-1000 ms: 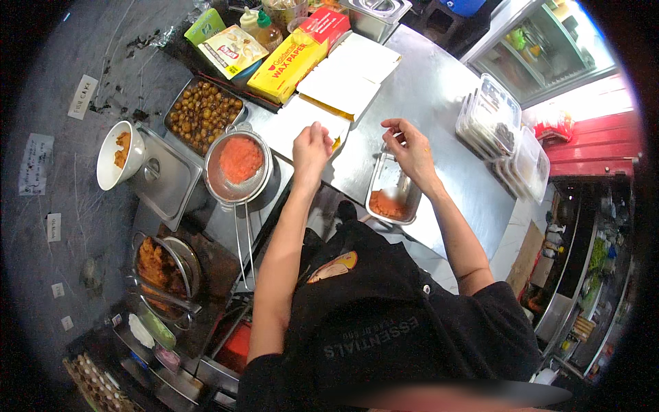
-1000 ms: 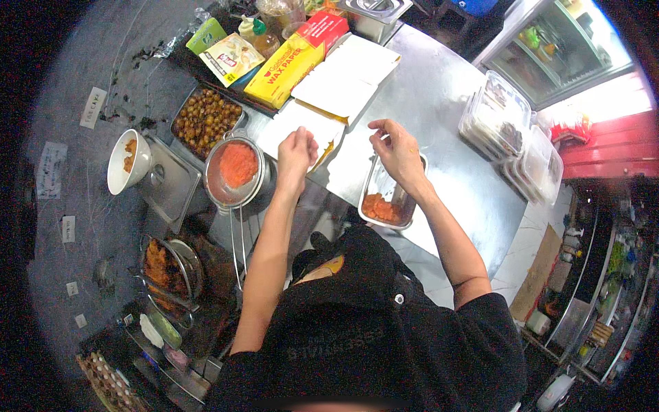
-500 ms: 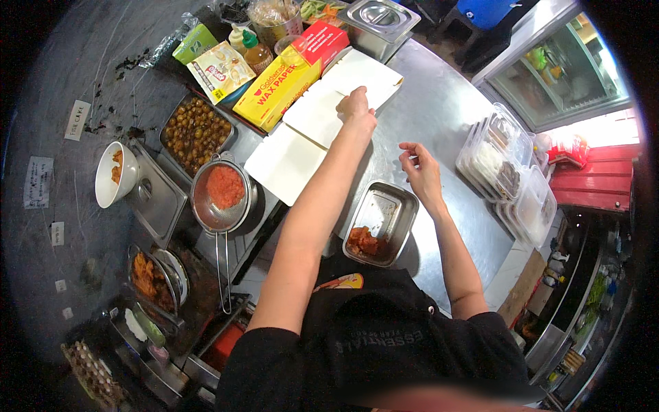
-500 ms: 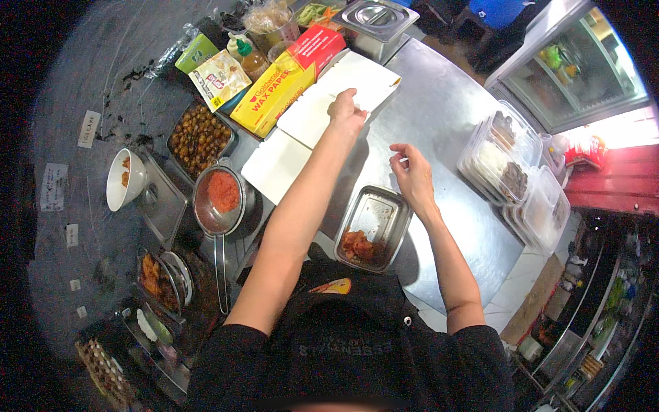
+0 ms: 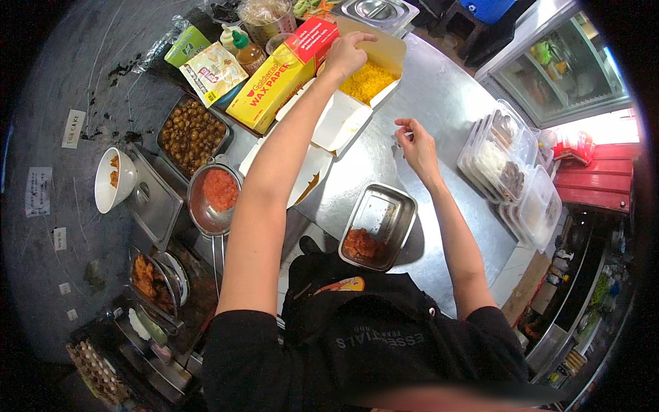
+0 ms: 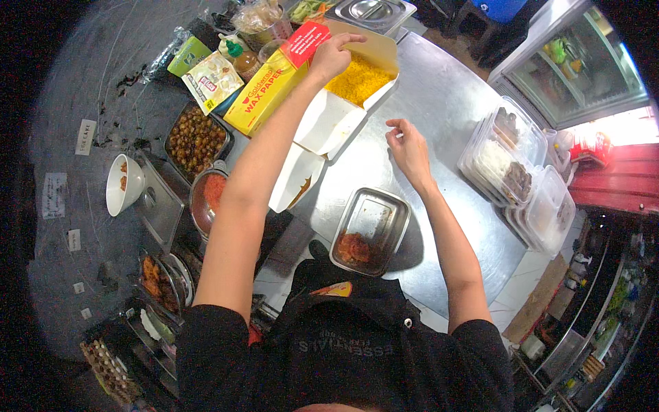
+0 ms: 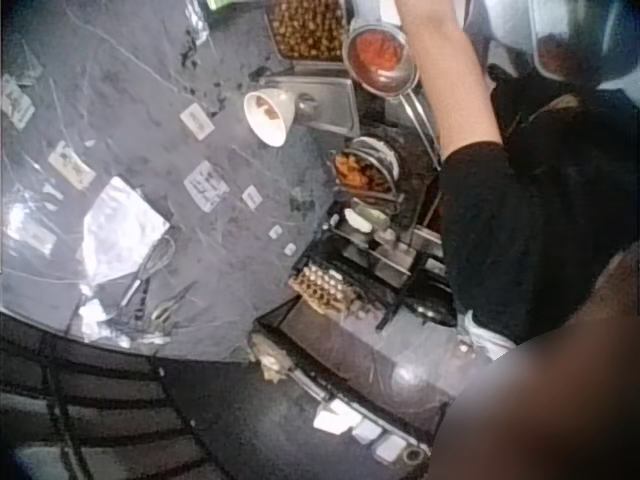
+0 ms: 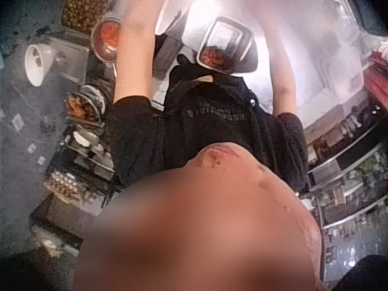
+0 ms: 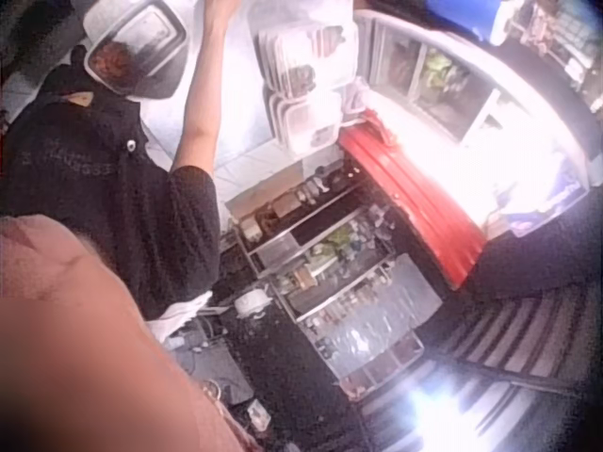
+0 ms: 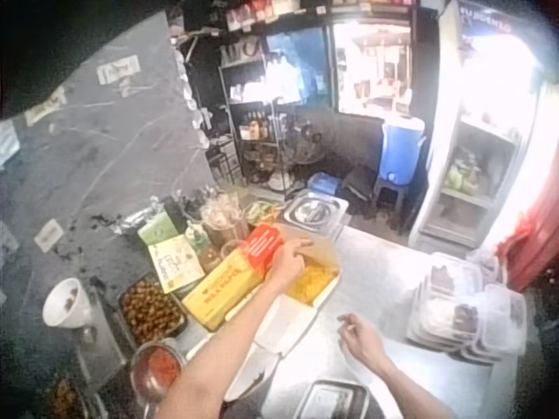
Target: The person assembles takeout food boxes by opening containers, lining them with wax paper, and adding various ingredients including shredded cheese, chopped tomatoes, lettuce, and onions. They also use a microwave to heat items and arrange containers on the counter.
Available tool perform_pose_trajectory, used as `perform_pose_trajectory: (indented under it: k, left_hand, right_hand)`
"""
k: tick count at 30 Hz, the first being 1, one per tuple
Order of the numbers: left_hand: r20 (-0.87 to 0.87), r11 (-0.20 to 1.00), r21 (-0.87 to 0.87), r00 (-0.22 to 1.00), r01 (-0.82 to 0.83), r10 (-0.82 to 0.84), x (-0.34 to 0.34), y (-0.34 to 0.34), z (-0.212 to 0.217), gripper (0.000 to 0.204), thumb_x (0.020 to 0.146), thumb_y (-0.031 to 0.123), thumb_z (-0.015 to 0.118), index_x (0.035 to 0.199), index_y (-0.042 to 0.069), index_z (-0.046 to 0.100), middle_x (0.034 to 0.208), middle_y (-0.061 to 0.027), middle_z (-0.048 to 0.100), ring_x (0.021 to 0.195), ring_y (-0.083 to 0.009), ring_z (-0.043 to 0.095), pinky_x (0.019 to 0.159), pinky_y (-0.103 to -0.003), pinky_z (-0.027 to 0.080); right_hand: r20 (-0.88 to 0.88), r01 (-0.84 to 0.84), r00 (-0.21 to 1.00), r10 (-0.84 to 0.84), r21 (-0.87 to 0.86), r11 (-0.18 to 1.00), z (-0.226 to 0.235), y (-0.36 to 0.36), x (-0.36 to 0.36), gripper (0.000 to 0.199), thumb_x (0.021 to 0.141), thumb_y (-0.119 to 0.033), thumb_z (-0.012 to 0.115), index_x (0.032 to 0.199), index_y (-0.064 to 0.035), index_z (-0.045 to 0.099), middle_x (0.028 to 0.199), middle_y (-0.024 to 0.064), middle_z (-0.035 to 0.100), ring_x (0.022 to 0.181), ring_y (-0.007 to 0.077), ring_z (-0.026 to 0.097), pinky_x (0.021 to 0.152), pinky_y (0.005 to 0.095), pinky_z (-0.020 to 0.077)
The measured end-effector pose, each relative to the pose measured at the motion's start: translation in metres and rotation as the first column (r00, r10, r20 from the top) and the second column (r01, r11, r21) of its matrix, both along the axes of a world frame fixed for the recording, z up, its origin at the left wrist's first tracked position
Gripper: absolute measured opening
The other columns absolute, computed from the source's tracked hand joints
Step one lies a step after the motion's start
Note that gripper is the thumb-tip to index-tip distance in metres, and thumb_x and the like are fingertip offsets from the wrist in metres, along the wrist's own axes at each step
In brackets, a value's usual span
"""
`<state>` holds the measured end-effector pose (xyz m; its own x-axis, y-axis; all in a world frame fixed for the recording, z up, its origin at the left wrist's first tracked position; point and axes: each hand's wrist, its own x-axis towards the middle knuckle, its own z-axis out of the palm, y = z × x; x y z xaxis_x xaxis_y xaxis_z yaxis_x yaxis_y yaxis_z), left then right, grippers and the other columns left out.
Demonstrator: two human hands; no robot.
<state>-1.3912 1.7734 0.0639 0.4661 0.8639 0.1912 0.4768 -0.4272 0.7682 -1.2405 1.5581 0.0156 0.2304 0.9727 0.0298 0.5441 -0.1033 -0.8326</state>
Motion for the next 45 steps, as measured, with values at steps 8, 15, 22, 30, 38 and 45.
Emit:
perform_pose_trajectory:
  k: [8,15,22,30,38,45]
  left_hand:
    - [-0.287,0.924,0.372,0.957,0.086,0.027,-0.005,0.014,-0.019,0.056,0.074,0.0,0.05,0.127,0.019,0.056,0.138,-0.0069,0.048,0.12,-0.0304,0.051,0.1,-0.045,0.042]
    - [-0.655,0.875,0.304,0.749,0.376,-0.095,-0.029,0.019,0.017,0.054,0.077,-0.001,0.051,0.129,0.015,0.051,0.139,-0.0107,0.042,0.116,-0.0341,0.051,0.096,-0.045,0.045]
    - [-0.805,0.842,0.049,0.52,0.538,-0.286,-0.035,0.042,0.031,0.059,0.075,-0.002,0.049,0.132,0.013,0.049,0.119,-0.0163,0.059,0.105,-0.0336,0.059,0.085,-0.043,0.05]
    - [-0.812,0.69,0.092,0.455,0.718,-0.366,-0.036,0.046,0.035,0.059,0.075,-0.002,0.049,0.132,0.013,0.049,0.131,-0.0199,0.051,0.115,-0.0372,0.052,0.096,-0.044,0.043]
    - [-0.815,0.726,0.106,0.478,0.679,-0.328,-0.045,0.048,0.019,0.065,0.072,-0.003,0.051,0.135,0.013,0.046,0.147,-0.0192,0.031,0.123,-0.0395,0.044,0.103,-0.045,0.037]
    - [-0.807,0.679,0.129,0.475,0.722,-0.351,-0.052,0.054,0.012,0.065,0.072,-0.004,0.049,0.135,0.01,0.045,0.145,-0.02,0.034,0.124,-0.0394,0.043,0.101,-0.042,0.04]
  right_hand:
    - [-0.052,-0.096,0.994,0.096,-0.004,0.995,0.017,0.006,-0.031,0.024,0.088,-0.013,0.059,0.11,-0.005,0.063,0.084,0.0015,0.061,0.065,0.0075,0.055,0.05,0.0241,0.0469]
    - [-0.201,-0.293,0.943,0.265,-0.127,0.948,0.08,-0.023,-0.076,0.021,0.087,-0.01,0.061,0.105,-0.0022,0.064,0.09,0.0098,0.067,0.077,0.0145,0.063,0.068,0.0302,0.0504]
    - [-0.108,-0.787,0.568,0.816,0.218,0.577,0.069,0.01,-0.228,0.019,0.082,-0.007,0.057,0.099,-0.0011,0.063,0.092,0.0188,0.065,0.083,0.0321,0.064,0.072,0.0372,0.0519]
    - [0.495,-0.957,0.254,0.831,0.004,0.29,0.034,0.049,-0.353,0.02,0.079,-0.015,0.061,0.091,-0.0047,0.072,0.087,0.0151,0.07,0.082,0.0303,0.069,0.071,0.0383,0.0544]
    - [0.628,-0.935,0.146,0.765,-0.164,0.313,0.003,0.0,-0.392,0.032,0.083,-0.022,0.056,0.103,-0.0007,0.069,0.103,0.0223,0.059,0.092,0.0367,0.054,0.062,0.0436,0.0509]
    - [0.333,-0.962,0.188,0.924,-0.126,0.241,0.019,0.017,-0.383,0.021,0.078,-0.013,0.059,0.09,-0.0019,0.071,0.089,0.0158,0.069,0.083,0.0286,0.068,0.064,0.0403,0.0543]
